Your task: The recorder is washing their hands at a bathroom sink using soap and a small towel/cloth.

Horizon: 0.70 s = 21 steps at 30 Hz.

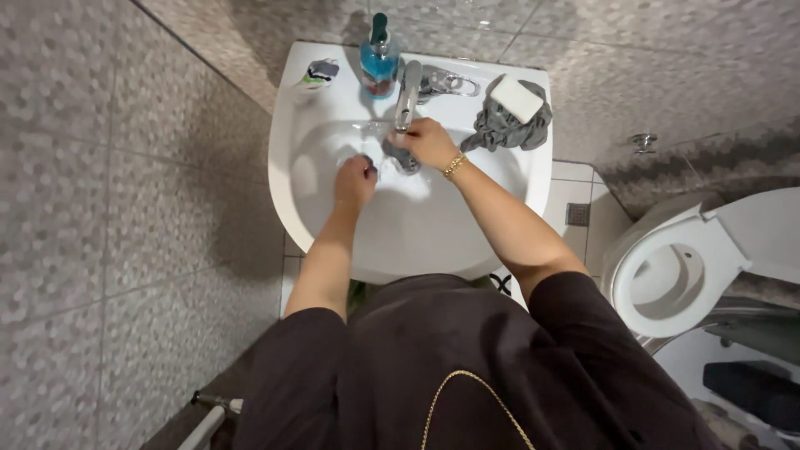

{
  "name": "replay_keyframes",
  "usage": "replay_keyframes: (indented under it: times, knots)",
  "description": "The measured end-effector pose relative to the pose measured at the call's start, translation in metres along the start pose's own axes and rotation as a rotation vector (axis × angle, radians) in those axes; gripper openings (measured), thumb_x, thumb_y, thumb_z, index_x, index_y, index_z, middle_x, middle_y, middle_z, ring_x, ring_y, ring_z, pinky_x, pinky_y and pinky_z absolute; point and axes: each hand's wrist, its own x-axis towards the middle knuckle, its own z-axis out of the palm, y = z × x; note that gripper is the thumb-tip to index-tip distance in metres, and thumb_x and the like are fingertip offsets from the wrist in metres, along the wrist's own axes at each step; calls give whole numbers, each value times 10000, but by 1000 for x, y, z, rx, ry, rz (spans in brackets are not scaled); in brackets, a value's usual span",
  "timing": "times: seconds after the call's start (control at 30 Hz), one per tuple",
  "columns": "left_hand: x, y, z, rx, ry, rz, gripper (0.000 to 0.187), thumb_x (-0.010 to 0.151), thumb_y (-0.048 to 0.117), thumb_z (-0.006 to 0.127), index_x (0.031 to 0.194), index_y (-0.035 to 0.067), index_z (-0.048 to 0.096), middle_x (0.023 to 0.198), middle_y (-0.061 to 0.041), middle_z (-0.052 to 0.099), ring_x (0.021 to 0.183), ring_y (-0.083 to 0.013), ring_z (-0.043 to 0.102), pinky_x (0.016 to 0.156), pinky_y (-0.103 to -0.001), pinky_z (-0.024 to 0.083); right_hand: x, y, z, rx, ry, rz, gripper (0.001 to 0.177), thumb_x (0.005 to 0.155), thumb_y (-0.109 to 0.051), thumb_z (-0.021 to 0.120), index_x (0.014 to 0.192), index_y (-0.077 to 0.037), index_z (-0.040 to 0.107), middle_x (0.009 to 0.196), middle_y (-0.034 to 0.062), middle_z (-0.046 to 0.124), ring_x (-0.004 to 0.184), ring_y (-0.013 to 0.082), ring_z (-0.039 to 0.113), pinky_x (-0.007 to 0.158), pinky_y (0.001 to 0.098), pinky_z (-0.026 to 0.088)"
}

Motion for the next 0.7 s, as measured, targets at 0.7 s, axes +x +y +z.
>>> replay_keyframes:
  times: [0.7]
  knots:
    - [54, 138, -108, -876, -155, -138, 241, 821, 168, 775, 1042, 80, 743, 910, -102, 785, 800, -208, 747, 732, -340, 575, 0, 79, 34, 989, -36, 448, 648, 934, -710, 411, 1288, -224, 652, 1309, 55, 660, 1084, 196, 612, 847, 403, 456]
